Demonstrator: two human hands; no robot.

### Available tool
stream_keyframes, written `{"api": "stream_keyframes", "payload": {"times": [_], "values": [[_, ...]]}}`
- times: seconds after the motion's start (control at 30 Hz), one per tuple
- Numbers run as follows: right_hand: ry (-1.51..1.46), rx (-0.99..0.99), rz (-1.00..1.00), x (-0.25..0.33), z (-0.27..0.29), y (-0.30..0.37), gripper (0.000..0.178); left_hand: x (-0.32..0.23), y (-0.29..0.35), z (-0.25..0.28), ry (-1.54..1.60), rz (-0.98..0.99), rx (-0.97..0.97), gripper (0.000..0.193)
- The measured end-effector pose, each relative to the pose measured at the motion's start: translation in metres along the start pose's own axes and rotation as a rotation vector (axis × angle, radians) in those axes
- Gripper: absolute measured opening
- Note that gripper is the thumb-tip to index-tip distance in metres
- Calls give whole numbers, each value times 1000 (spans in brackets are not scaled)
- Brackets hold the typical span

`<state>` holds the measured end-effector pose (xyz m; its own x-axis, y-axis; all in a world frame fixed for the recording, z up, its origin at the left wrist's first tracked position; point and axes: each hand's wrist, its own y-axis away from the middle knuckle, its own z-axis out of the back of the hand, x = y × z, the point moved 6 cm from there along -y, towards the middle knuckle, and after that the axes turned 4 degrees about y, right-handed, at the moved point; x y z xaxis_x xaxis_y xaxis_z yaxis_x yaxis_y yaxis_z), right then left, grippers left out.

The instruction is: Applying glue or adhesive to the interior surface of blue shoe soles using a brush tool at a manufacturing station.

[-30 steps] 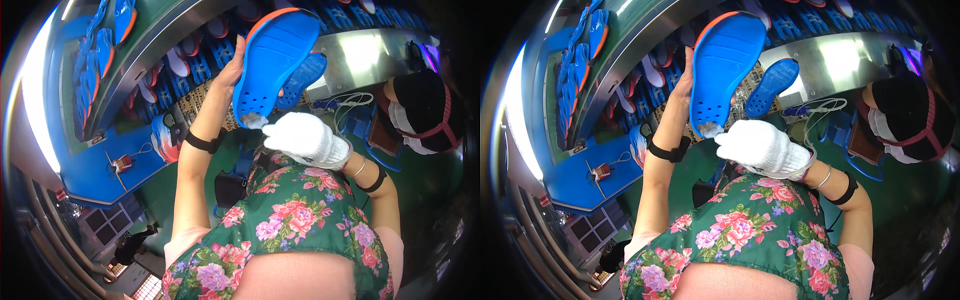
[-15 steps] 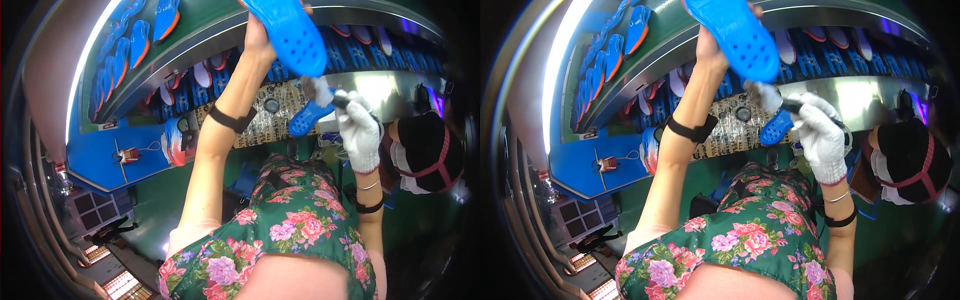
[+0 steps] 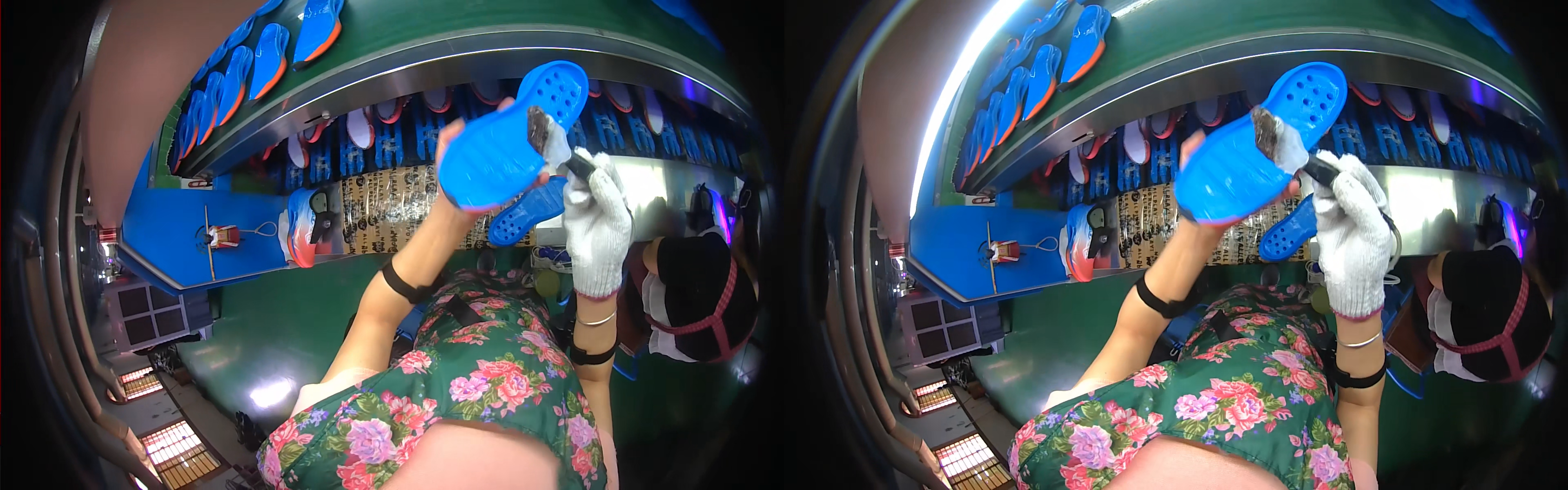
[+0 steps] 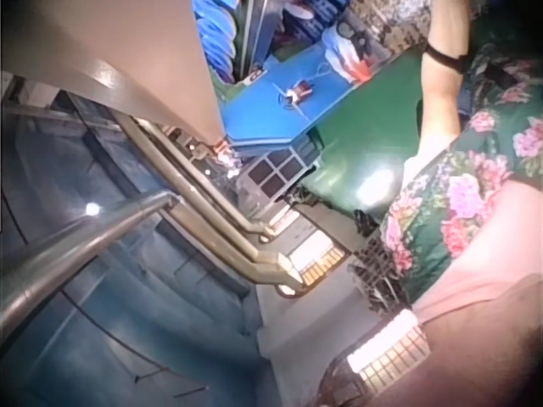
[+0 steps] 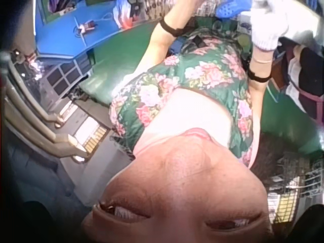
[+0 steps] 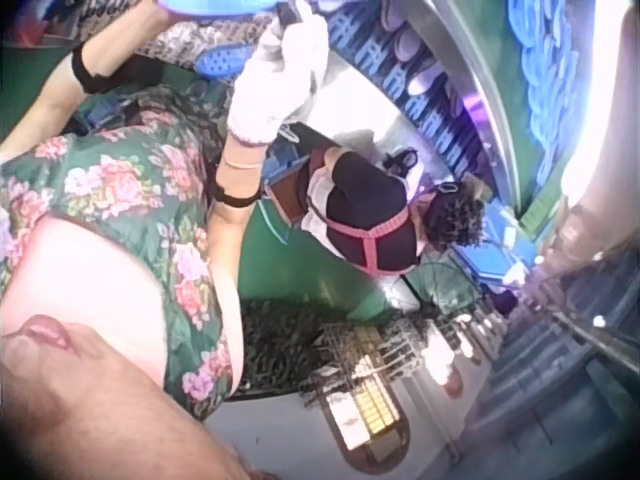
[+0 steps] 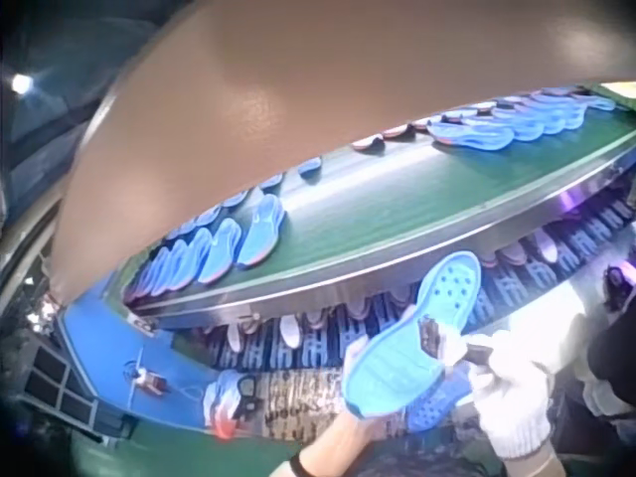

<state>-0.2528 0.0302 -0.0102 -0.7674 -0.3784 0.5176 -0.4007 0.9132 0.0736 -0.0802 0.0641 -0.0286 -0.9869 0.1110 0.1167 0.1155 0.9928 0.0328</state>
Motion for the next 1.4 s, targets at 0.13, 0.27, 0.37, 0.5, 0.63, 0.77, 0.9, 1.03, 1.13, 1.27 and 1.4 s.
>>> {"api": "stream_keyframes", "payload": {"times": [0.13,0.27,0.37,0.5,0.63,0.77,0.9,1.03,1.13,1.27,1.4], "values": [[376,13,92,12,-20,22,22,36,31,20,-86,55,-16,86],[792,25,172,24,-41,33,24,60,50,36,52,143,89,97],[1161,166,506,36,-60,36,20,71,61,45,198,198,83,94],[1425,219,651,37,-54,35,21,78,58,41,199,201,179,87],[1618,326,849,42,-74,37,28,71,69,87,39,99,-120,79],[1661,427,936,40,-93,48,35,69,76,99,-163,105,-162,73],[1569,509,831,23,-84,61,34,63,73,103,-92,152,-122,79],[1436,317,700,32,-69,49,34,58,73,81,-527,-2,-342,99],[1443,332,761,35,-70,52,34,62,60,65,-485,19,-250,99],[1371,420,754,20,-73,58,29,62,43,50,-460,-23,-2,102],[1058,190,582,17,-46,43,23,58,32,48,-390,-71,-56,103]]}}
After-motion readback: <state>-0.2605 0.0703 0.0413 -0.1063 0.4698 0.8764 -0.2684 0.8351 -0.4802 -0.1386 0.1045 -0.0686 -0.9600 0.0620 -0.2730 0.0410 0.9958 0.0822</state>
